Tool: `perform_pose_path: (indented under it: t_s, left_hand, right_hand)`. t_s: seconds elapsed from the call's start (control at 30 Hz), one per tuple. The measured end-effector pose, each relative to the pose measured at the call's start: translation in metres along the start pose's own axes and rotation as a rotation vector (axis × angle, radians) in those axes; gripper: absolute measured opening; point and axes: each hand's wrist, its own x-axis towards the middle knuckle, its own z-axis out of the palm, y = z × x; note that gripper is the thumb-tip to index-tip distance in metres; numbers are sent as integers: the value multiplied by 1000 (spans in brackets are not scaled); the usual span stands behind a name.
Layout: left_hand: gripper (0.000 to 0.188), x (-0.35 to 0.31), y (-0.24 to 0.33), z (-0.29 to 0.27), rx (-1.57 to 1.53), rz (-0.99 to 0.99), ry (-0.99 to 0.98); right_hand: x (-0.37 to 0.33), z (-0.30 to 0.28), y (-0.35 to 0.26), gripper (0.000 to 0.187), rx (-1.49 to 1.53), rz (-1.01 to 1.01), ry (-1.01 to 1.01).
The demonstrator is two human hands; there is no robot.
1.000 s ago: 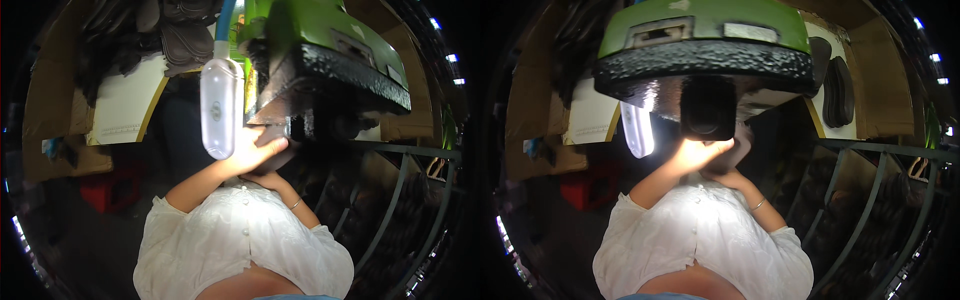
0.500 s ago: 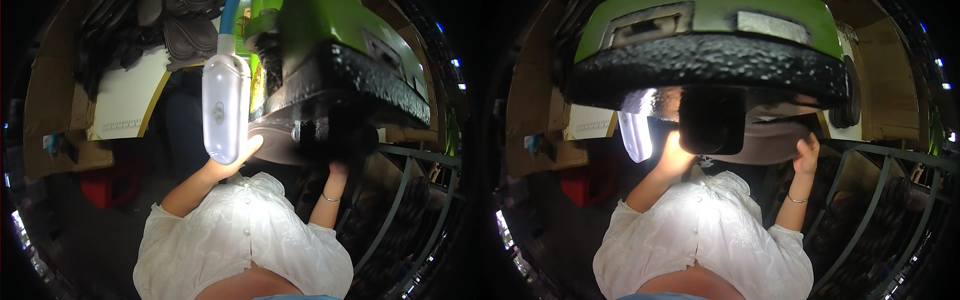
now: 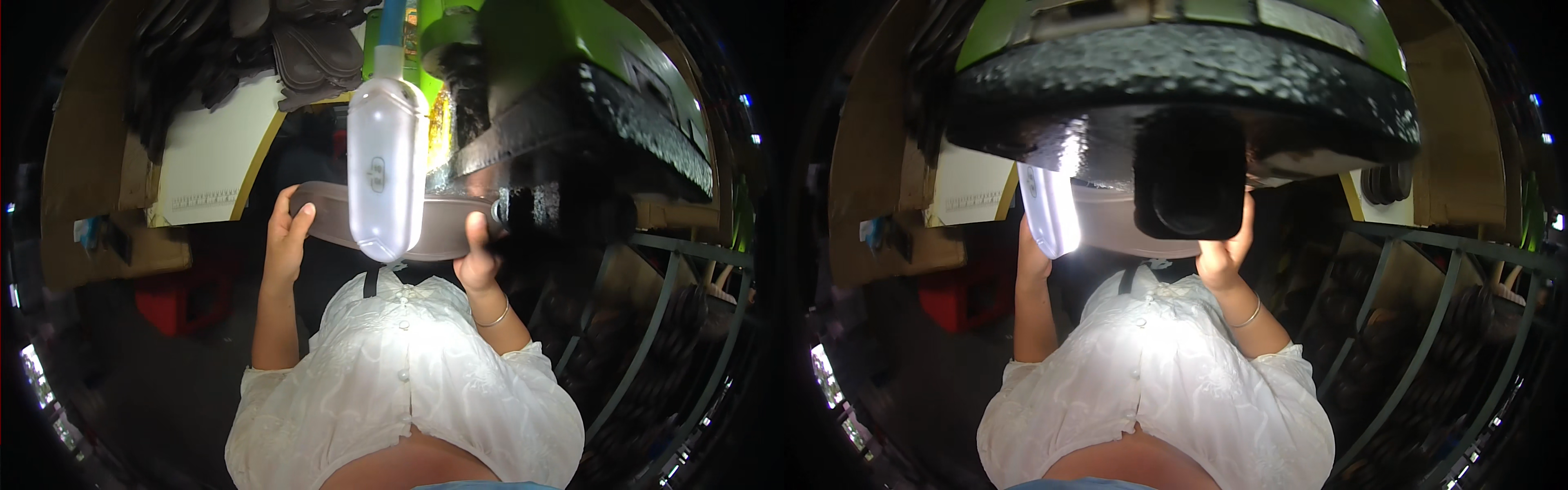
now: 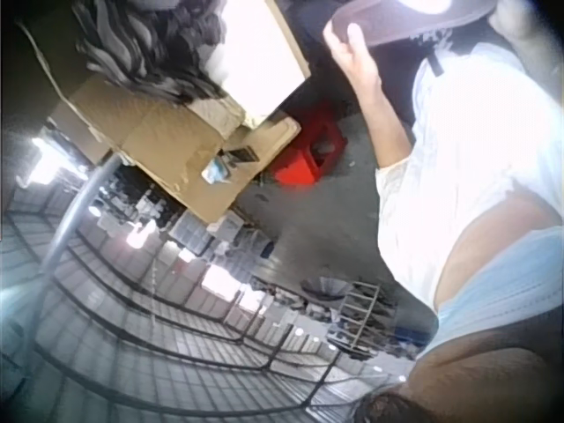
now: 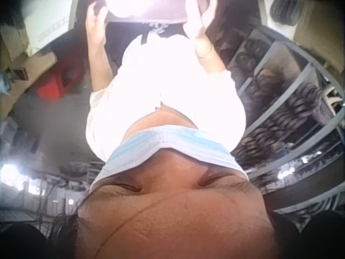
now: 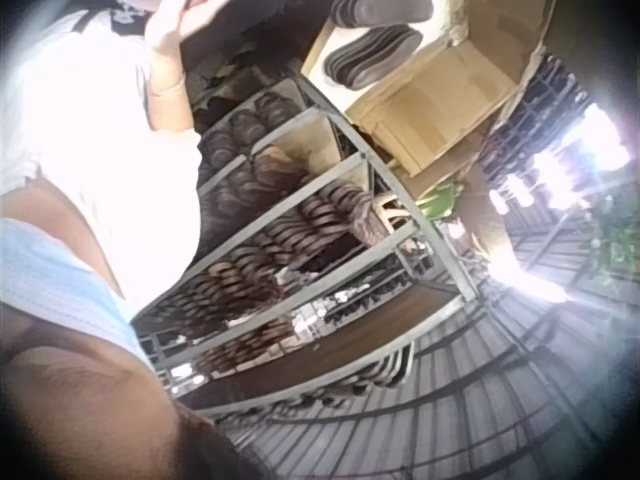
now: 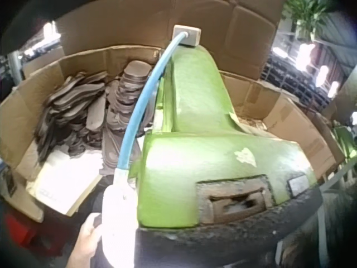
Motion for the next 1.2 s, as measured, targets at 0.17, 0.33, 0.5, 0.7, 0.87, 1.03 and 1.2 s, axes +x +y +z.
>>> perform_pose_path:
  t_s: [0.17, 0.33, 0.5, 0.7, 0.87, 1.03, 1.2]
  left_hand:
    - [29, -5, -32, -11, 193, -150, -101]
    - [36, -16, -63, 37, 455, -43, -598]
    - [24, 0, -6, 106, 202, 229, -371]
    - [16, 5, 23, 126, 165, 224, -312]
    - [13, -3, 10, 111, 144, 241, -254]
    - [23, -7, -8, 95, 149, 192, -264]
    - [24, -21, -8, 82, 11, 107, -254]
  right_hand:
    - [25, 12, -16, 26, -265, -75, -343]
    - [46, 12, -34, 34, -495, -3, -514]
    - [53, 13, -38, 34, -430, -24, -488]
    - [13, -52, -12, 69, -307, 549, -815]
    - [-28, -137, -5, 50, -234, 819, -626]
    - [-3, -146, -41, 33, 245, 374, -61]
    - [33, -94, -52, 38, 225, 76, 14]
